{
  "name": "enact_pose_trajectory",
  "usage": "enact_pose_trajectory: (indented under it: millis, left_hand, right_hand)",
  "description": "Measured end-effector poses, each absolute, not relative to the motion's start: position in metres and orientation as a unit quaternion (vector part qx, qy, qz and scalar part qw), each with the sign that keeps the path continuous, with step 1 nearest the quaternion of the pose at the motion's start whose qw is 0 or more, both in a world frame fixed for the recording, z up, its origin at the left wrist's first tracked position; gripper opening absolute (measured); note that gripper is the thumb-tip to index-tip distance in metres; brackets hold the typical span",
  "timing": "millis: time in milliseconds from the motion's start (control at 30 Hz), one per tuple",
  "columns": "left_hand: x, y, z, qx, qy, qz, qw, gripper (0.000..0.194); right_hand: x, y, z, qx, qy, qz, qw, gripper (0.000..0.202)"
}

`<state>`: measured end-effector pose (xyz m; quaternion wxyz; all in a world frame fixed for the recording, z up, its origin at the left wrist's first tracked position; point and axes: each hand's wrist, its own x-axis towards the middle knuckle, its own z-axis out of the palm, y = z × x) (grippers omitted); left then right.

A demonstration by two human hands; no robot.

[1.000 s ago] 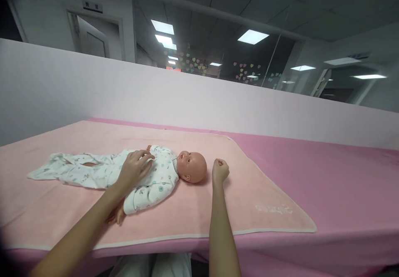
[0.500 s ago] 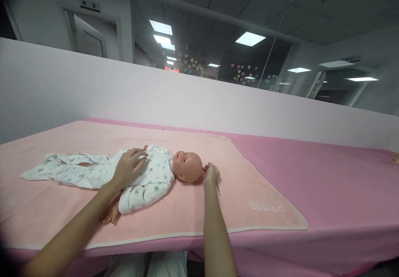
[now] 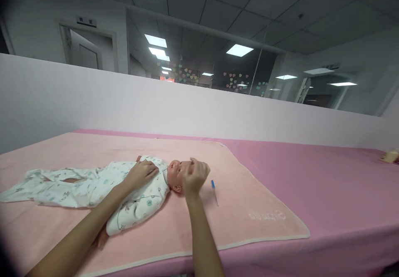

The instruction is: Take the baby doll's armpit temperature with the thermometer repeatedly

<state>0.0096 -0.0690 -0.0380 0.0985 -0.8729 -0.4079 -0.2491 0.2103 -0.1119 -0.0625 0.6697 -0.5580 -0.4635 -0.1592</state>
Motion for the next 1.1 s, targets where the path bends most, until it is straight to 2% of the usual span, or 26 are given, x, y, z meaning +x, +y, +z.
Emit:
enact_pose_trajectory:
  millis: [100,167,233,367,533,700,767,900,1000,1100]
  left_hand:
    - [0.004,-0.07,-0.042,-0.878,-0.394,-0.26,0.082,0.031]
    - [0.003,-0.071,-0.042,-0.879,-0.386,-0.268,0.081,0.029]
    - [0.003,-0.072,-0.041,-0.88,-0.381,-0.272,0.082,0.028]
    - [0.005,-0.071,-0.043,-0.88,-0.379,-0.273,0.088,0.028]
    - [0.006,-0.07,-0.047,-0.88,-0.374,-0.278,0.091,0.026]
    - [0.005,-0.067,-0.049,-0.882,-0.371,-0.28,0.084,0.027]
    - [0.005,-0.066,-0.05,-0.881,-0.369,-0.284,0.08,0.027]
    - [0.005,-0.066,-0.05,-0.878,-0.364,-0.3,0.076,0.026]
    - [0.004,-0.069,-0.049,-0.878,-0.359,-0.305,0.085,0.026]
    - [0.002,-0.07,-0.046,-0.874,-0.358,-0.311,0.112,0.024]
  right_hand:
    - [0.174,-0.116,-0.058,-0.481,-0.614,-0.28,0.56,0.018]
    - [0.158,-0.114,-0.056,-0.451,-0.681,-0.309,0.487,0.02]
    - [0.147,-0.111,-0.055,-0.458,-0.699,-0.313,0.451,0.022]
    - [0.137,-0.105,-0.062,-0.503,-0.675,-0.288,0.456,0.024]
    - [0.142,-0.105,-0.067,-0.533,-0.663,-0.267,0.453,0.014]
    - [0.21,-0.117,-0.054,-0.678,-0.48,-0.237,0.503,0.021]
    - [0.249,-0.13,-0.058,-0.78,-0.401,-0.181,0.445,0.029]
    - [0.309,-0.165,-0.084,-0.875,-0.433,-0.037,0.211,0.035]
    - [0.326,-0.18,-0.099,-0.884,-0.441,0.018,0.152,0.032]
    - [0.324,-0.179,-0.101,-0.875,-0.458,0.01,0.156,0.019]
